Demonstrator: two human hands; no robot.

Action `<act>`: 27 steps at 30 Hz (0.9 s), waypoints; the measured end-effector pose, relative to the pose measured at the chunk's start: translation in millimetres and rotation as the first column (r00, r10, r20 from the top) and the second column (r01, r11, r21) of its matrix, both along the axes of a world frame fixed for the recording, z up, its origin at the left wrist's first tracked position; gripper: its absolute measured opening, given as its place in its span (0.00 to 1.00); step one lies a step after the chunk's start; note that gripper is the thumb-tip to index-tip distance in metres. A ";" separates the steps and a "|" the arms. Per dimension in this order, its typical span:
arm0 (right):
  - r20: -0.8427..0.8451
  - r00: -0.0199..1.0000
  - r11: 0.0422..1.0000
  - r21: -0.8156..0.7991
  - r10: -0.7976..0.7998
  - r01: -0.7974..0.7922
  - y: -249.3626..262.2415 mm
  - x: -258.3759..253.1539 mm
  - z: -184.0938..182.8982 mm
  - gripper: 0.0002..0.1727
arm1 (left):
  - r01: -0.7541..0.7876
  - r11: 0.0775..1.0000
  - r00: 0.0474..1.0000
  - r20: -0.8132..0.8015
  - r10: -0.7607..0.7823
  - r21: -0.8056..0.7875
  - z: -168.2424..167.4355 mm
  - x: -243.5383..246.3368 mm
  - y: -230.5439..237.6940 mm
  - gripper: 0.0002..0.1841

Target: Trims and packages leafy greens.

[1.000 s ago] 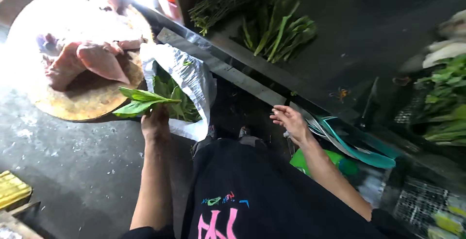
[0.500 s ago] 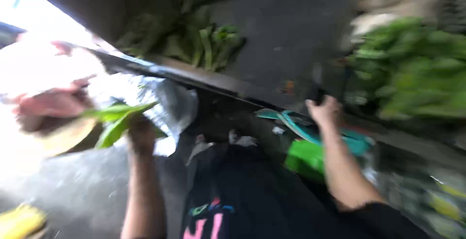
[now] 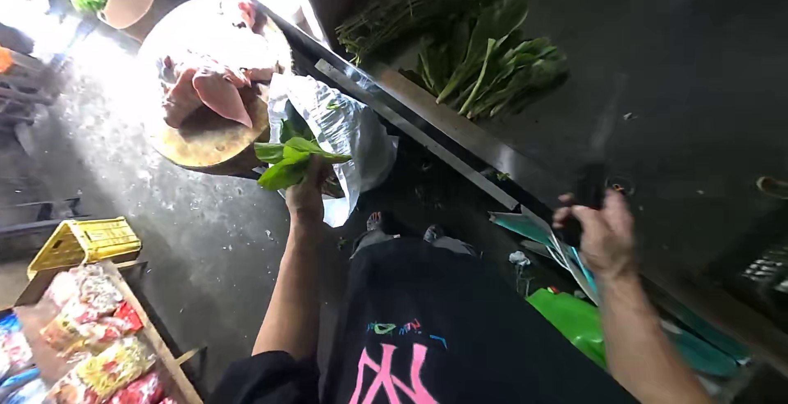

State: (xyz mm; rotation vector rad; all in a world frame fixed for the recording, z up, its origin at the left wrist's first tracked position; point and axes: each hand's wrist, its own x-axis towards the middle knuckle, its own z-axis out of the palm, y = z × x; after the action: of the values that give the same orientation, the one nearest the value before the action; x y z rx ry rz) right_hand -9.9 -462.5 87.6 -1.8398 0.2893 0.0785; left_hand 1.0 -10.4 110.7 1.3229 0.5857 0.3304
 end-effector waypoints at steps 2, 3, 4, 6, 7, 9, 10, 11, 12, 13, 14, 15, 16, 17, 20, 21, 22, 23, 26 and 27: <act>-0.028 0.963 0.962 0.058 0.267 -0.265 69.8 13.1 15.8 0.33 | -0.043 0.999 0.999 -0.023 0.042 -0.032 -1.1 0.0 15.6 0.14; -0.047 0.921 0.922 0.024 0.387 -0.387 104.4 17.4 17.2 0.33 | -0.042 0.999 0.999 -0.024 0.041 -0.025 -3.9 -0.5 25.2 0.14; -0.056 0.874 0.874 -0.033 0.482 -0.484 138.9 20.6 15.3 0.32 | -0.033 0.999 0.999 -0.027 0.033 -0.003 -7.8 -1.7 35.6 0.15; -0.038 0.786 0.777 -0.127 0.617 -0.616 205.6 23.8 9.4 0.30 | -0.026 0.998 0.999 -0.036 0.028 0.056 -17.9 -4.7 56.6 0.16; -0.024 0.741 0.733 -0.133 0.671 -0.667 234.8 24.5 6.9 0.30 | -0.027 0.997 0.999 -0.037 0.030 0.077 -22.9 -6.7 66.5 0.16; 0.041 0.673 0.672 -0.131 0.738 -0.729 282.0 24.2 1.6 0.30 | -0.036 0.994 0.999 -0.032 0.040 0.105 -33.6 -10.5 86.7 0.15; 0.069 0.653 0.655 -0.135 0.754 -0.743 300.0 23.8 -0.5 0.29 | -0.046 0.992 0.998 -0.031 0.050 0.120 -39.2 -11.8 96.8 0.15; 0.081 0.636 0.640 -0.139 0.768 -0.755 314.0 23.2 -1.6 0.29 | -0.057 0.989 0.998 -0.024 0.061 0.138 -44.9 -12.1 106.5 0.15; 0.084 0.625 0.630 -0.143 0.776 -0.764 325.0 22.8 -2.0 0.28 | -0.074 0.985 0.997 -0.012 0.077 0.156 -50.3 -11.0 115.1 0.15; 0.070 0.612 0.615 -0.147 0.788 -0.775 333.4 22.8 -1.2 0.29 | -0.095 0.983 0.995 0.009 0.095 0.159 -55.9 -8.6 123.2 0.15; 0.048 0.605 0.605 -0.148 0.795 -0.783 340.3 22.8 -0.2 0.29 | -0.109 0.980 0.994 0.028 0.106 0.164 -60.0 -6.3 130.0 0.15; 0.028 0.603 0.600 -0.149 0.797 -0.786 346.3 22.5 0.2 0.29 | -0.113 0.978 0.993 0.035 0.109 0.173 -62.8 -4.5 135.8 0.15; 0.016 0.602 0.597 -0.153 0.798 -0.788 351.5 22.3 -0.6 0.29 | -0.117 0.975 0.993 0.031 0.113 0.187 -64.0 -2.3 140.0 0.15; 0.006 0.603 0.596 -0.157 0.798 -0.788 355.9 22.1 -1.3 0.29 | -0.122 0.972 0.993 0.029 0.119 0.201 -64.9 0.3 143.6 0.14; -0.026 0.610 0.597 -0.175 0.792 -0.783 366.0 21.4 -5.8 0.28 | -0.139 0.973 0.990 0.055 0.131 0.182 -68.2 8.1 153.6 0.16; -0.039 0.615 0.598 -0.188 0.788 -0.779 368.2 20.9 -8.4 0.28 | -0.138 0.975 0.990 0.063 0.129 0.172 -68.9 10.3 157.0 0.17; -0.054 0.622 0.601 -0.203 0.781 -0.773 369.7 20.3 -11.2 0.29 | -0.135 0.977 0.990 0.066 0.126 0.163 -69.0 12.3 159.8 0.17; -0.072 0.628 0.603 -0.216 0.775 -0.768 370.1 19.4 -13.8 0.29 | -0.127 0.980 0.991 0.057 0.119 0.156 -69.2 13.5 161.8 0.17; -0.111 0.642 0.604 -0.247 0.759 -0.757 369.1 18.6 -21.7 0.29 | -0.080 0.984 0.997 0.017 0.079 0.161 -75.7 14.9 165.8 0.16; -0.125 0.643 0.603 -0.251 0.756 -0.757 368.5 18.7 -24.0 0.29 | -0.069 0.984 0.998 0.010 0.068 0.163 -78.5 14.7 166.2 0.16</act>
State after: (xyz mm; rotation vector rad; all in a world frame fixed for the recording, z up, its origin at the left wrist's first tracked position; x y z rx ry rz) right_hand 8.8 -94.0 63.6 -2.1341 -0.5463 0.6733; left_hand 15.7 155.8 32.2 1.4609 0.6117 0.4450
